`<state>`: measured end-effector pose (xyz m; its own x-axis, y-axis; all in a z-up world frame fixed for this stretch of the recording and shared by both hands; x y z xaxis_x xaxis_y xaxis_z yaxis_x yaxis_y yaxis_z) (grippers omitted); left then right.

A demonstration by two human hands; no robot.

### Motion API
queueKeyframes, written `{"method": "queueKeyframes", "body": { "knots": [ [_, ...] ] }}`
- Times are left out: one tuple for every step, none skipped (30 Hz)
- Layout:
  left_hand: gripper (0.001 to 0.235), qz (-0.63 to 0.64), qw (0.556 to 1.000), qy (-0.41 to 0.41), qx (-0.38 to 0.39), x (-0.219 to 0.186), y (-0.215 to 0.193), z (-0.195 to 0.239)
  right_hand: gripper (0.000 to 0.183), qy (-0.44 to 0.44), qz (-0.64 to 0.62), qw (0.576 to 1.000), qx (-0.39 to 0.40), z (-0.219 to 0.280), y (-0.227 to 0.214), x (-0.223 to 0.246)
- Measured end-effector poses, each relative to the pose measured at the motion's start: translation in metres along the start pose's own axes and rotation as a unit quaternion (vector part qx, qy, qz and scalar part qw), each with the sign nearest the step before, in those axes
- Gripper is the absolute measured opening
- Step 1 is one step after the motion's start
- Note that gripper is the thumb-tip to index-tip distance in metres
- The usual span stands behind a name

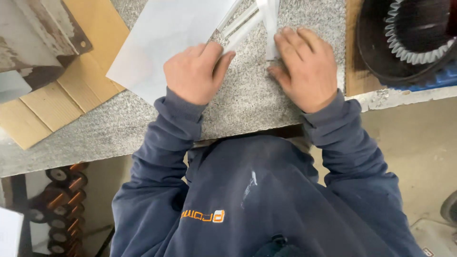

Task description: Preparing insulation materials for an electric motor by folding and cutting strips at a workbench.

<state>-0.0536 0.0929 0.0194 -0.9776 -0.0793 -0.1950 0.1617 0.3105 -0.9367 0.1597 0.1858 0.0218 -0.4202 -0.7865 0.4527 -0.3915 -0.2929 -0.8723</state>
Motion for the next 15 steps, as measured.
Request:
{"method": "queueKeyframes", "body": {
  "knots": [
    [0.027,0.000,1.000,-0.002,-0.003,0.000,0.007,-0.006,0.056,-0.003,0.002,1.000,0.000,0.006,0.003,-0.001],
    [0.026,-0.007,1.000,0.003,-0.023,0.000,0.013,-0.013,0.057,0.005,0.004,1.000,0.007,0.012,0.007,-0.002],
    [0.026,-0.014,0.999,0.008,-0.041,0.000,0.019,-0.019,0.058,0.012,0.005,1.000,0.015,0.017,0.012,-0.004],
    [0.026,-0.015,0.999,0.006,-0.043,0.001,0.026,-0.024,0.058,0.009,0.005,1.000,0.015,0.025,0.012,-0.003],
    [0.023,-0.030,0.998,0.012,-0.056,0.002,0.031,-0.028,0.058,0.027,-0.002,1.000,0.005,0.034,0.012,-0.003],
    [0.020,-0.045,0.996,0.018,-0.069,0.002,0.037,-0.032,0.058,0.044,-0.010,0.999,-0.005,0.044,0.012,-0.004],
    [0.020,-0.046,0.996,0.015,-0.069,0.001,0.034,-0.035,0.058,0.043,-0.010,0.999,-0.004,0.053,0.013,-0.002],
    [0.022,-0.045,0.996,0.014,-0.075,-0.001,0.032,-0.038,0.059,0.058,-0.014,0.998,-0.013,0.062,0.013,-0.002],
    [0.026,-0.041,0.996,0.015,-0.081,-0.003,0.031,-0.042,0.059,0.076,-0.016,0.997,-0.022,0.072,0.012,-0.002],
    [0.026,-0.038,0.996,0.016,-0.081,-0.003,0.027,-0.041,0.059,0.077,-0.013,0.997,-0.022,0.081,0.012,-0.001],
    [0.027,-0.013,0.997,0.027,-0.077,-0.005,0.023,-0.039,0.060,0.082,-0.016,0.996,-0.023,0.091,0.012,0.000],
    [0.031,0.012,0.997,0.037,-0.072,-0.006,0.020,-0.036,0.062,0.087,-0.018,0.996,-0.023,0.101,0.011,0.002],
    [0.031,0.013,0.997,0.038,-0.071,-0.009,0.026,-0.029,0.062,0.089,-0.017,0.996,-0.022,0.110,0.014,-0.003],
    [0.027,0.032,0.998,0.054,-0.030,-0.012,0.035,-0.021,0.063,0.070,-0.026,0.997,-0.020,0.119,0.017,-0.006],
    [0.024,0.052,0.996,0.072,0.013,-0.016,0.044,-0.013,0.064,0.055,-0.035,0.998,-0.020,0.129,0.021,-0.007]
  ]
}}
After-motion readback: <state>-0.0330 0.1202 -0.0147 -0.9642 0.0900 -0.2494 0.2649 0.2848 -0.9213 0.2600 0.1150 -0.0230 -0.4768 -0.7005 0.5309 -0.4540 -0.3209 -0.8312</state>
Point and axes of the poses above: each hand's wrist, its own z-axis away from the middle knuckle, its own y-axis out of the palm, x = y × z, the point moved 4 cm from there along -z, towards the middle knuckle, and after that the axes turned 12 degrees about -z, right-handed, at the moved point
